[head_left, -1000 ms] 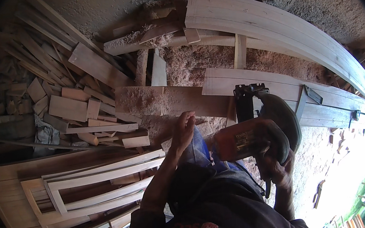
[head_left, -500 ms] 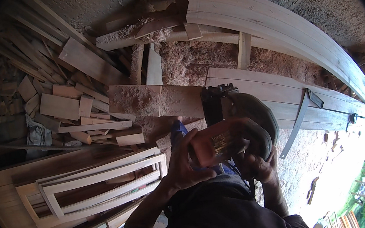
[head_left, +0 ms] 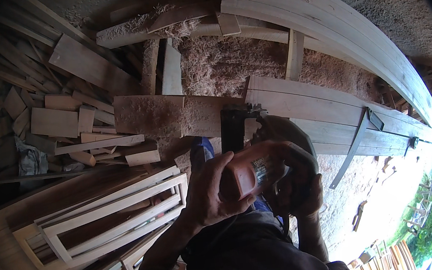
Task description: The person walks into a cluttered woodworking shop, picks up a circular saw, and cuts several wooden planks. The person adjusts the saw and continues cutting additional pieces of wood.
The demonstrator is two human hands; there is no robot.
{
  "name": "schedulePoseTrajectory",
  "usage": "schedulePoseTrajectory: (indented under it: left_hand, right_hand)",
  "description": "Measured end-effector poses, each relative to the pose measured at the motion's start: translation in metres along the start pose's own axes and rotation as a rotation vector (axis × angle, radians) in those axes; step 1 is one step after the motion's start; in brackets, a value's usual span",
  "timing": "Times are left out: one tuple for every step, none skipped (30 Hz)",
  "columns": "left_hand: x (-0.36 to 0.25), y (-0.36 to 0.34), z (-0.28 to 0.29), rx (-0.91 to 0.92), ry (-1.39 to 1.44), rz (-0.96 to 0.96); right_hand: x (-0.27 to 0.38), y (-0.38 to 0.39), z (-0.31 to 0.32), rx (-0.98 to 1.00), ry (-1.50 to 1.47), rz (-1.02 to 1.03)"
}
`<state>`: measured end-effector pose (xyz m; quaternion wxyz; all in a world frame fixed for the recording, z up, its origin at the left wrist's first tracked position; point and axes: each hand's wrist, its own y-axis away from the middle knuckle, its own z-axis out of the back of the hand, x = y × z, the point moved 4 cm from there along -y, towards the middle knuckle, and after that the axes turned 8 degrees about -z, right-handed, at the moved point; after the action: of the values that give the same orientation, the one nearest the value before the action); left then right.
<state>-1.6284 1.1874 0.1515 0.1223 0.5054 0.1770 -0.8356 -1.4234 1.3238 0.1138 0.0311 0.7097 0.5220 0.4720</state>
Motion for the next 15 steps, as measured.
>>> schedulePoseTrajectory:
  left_hand:
    - [0.001, -0.002, 0.000, 0.001, 0.011, -0.008]
    - [0.002, -0.004, -0.001, 0.015, -0.005, 0.001]
    - [0.003, -0.005, -0.002, 0.023, -0.014, 0.004]
    - [0.005, -0.006, -0.003, 0.029, -0.020, 0.009]
    - [0.006, -0.006, -0.003, 0.036, -0.032, 0.008]
    - [0.007, -0.006, -0.004, 0.042, -0.040, 0.009]
    - [0.008, -0.005, -0.005, 0.050, -0.049, 0.021]
    - [0.009, -0.004, -0.005, 0.050, -0.052, 0.017]
    - [0.011, -0.002, -0.004, 0.052, -0.057, 0.023]
    - [0.012, -0.001, -0.002, 0.052, -0.063, 0.031]
    - [0.014, 0.000, -0.001, 0.052, 0.009, 0.057]
    - [0.017, 0.002, 0.001, 0.045, 0.079, 0.086]
    - [0.017, 0.002, 0.003, 0.028, 0.122, 0.069]
    - [0.019, 0.002, 0.003, 0.053, 0.068, 0.067]
    - [0.018, 0.000, 0.003, 0.073, -0.012, 0.017]
  right_hand:
    - [0.000, -0.001, -0.001, -0.004, 0.028, -0.011]
    - [-0.002, -0.002, -0.001, -0.072, 0.012, -0.016]
    - [-0.004, -0.004, 0.000, -0.138, -0.004, -0.020]
    - [-0.006, -0.005, 0.002, -0.202, -0.027, -0.030]
    - [-0.006, -0.007, 0.002, -0.207, -0.033, -0.029]
    - [-0.006, -0.008, 0.002, -0.210, -0.046, -0.034]
    - [-0.007, -0.010, 0.003, -0.215, -0.067, -0.047]
    - [-0.006, -0.010, 0.002, -0.203, -0.021, -0.046]
    - [-0.005, -0.011, 0.002, -0.192, 0.017, -0.052]
    - [-0.004, -0.011, 0.000, -0.171, 0.044, -0.052]
    - [-0.003, -0.011, 0.000, -0.169, 0.085, -0.052]
    - [-0.002, -0.010, -0.002, -0.153, 0.119, -0.046]
    - [-0.001, -0.010, -0.003, -0.147, 0.149, -0.034]
    - [-0.002, -0.010, -0.003, -0.178, 0.136, -0.056]
    - [-0.002, -0.009, -0.004, -0.222, 0.119, -0.068]
